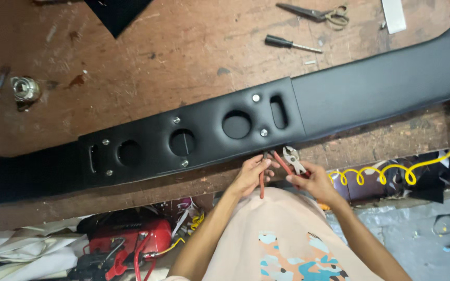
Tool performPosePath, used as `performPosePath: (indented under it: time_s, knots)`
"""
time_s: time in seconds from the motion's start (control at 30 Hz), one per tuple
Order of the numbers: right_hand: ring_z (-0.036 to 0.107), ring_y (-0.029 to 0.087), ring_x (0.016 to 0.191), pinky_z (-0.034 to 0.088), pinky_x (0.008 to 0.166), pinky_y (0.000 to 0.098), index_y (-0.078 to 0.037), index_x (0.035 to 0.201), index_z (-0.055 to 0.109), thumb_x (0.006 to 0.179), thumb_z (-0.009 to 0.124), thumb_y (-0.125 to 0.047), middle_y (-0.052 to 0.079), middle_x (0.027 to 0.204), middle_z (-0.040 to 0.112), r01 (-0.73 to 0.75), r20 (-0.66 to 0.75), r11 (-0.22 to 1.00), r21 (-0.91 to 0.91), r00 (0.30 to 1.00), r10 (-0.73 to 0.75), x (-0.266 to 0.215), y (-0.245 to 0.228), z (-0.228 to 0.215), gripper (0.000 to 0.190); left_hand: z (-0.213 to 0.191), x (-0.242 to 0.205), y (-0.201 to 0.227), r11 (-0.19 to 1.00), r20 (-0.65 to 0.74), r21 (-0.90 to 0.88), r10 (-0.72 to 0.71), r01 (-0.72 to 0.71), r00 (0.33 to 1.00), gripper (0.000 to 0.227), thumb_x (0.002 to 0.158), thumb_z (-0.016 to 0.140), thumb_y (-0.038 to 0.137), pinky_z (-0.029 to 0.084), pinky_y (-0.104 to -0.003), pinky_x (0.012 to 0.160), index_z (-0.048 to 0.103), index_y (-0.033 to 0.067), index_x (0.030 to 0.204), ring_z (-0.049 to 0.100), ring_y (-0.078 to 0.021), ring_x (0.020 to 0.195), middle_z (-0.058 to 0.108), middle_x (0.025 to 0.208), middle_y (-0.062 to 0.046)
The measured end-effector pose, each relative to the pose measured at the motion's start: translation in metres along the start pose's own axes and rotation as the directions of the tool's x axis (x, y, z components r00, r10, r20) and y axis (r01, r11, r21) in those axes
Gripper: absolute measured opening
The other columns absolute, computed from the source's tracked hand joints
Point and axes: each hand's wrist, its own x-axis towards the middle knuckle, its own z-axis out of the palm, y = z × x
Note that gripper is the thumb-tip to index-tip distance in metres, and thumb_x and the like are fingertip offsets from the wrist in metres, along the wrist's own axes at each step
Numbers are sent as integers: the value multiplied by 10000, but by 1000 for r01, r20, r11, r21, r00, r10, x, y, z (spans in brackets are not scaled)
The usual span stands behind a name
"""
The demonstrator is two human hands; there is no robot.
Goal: The person uses pliers to tighten bolts on a long black plastic car part placed on a wooden workbench. They repeatedly adjust the part's position and continue tightening multiple bolts along its length.
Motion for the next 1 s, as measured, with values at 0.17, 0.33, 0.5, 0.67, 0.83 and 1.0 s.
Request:
performPosePath:
  time_s: [0.17, 0.33, 0.5, 0.67, 0.83, 1.0]
  knots:
    - [530, 75, 525, 398, 464, 245, -46, 919, 728, 818, 808, -105, 3, 621, 624, -85, -89, 987, 138, 991, 97, -10, -11, 20, 141, -16, 7, -4, 996, -2, -84, -29, 29, 1000, 300, 1030, 642, 208, 558, -214, 668, 636, 13, 1257, 695, -138, 867, 701, 1123, -95]
    - [535, 77, 506, 398, 446, 242, -23, 933, 721, 812, 803, -96, 13, 612, 635, -57, -51, 987, 153, 997, 65, -10, -19, 22, 164, -17, 8, -4, 992, 1, -119, -35, 35, 999, 319, 1044, 661, 200, 557, -253, 693, 618, 1, 1289, 683, -197, 937, 696, 1162, -128]
    - [539, 79, 514, 408, 463, 241, 24, 919, 712, 838, 818, -103, 29, 607, 638, -16, -87, 992, 126, 996, 27, -9, -11, 28, 184, -12, 9, 0, 950, 238, -279, -76, 143, 968, 414, 992, 613, 207, 535, -326, 983, 564, 81, 1384, 619, -221, 1247, 657, 1338, -57]
    - [527, 77, 533, 401, 471, 248, 26, 954, 732, 880, 806, -143, 29, 632, 636, -80, -73, 996, 30, 994, 82, -8, 7, 21, 199, -15, 23, -1, 926, 392, -290, -116, 242, 913, 359, 1091, 602, 189, 458, -416, 1053, 568, 33, 1412, 584, -281, 1308, 627, 1385, -148]
    - [493, 83, 502, 382, 430, 261, -94, 1113, 731, 954, 664, -229, 10, 669, 627, -142, -135, 979, 146, 977, 162, -15, 13, -14, 219, -11, 29, -4, 945, 381, -280, -50, 167, 923, 225, 1053, 562, 225, 471, -527, 1118, 585, 59, 1202, 614, -311, 1285, 677, 1320, -174]
    - [549, 85, 592, 441, 507, 244, 3, 1111, 698, 1040, 580, -240, 74, 770, 722, -177, 53, 980, 87, 983, 173, -27, -18, -40, 279, -3, 28, -6, 922, 412, -360, 20, 143, 911, 232, 1119, 547, 238, 511, -565, 1082, 601, 30, 1208, 656, -358, 1191, 666, 1165, -184]
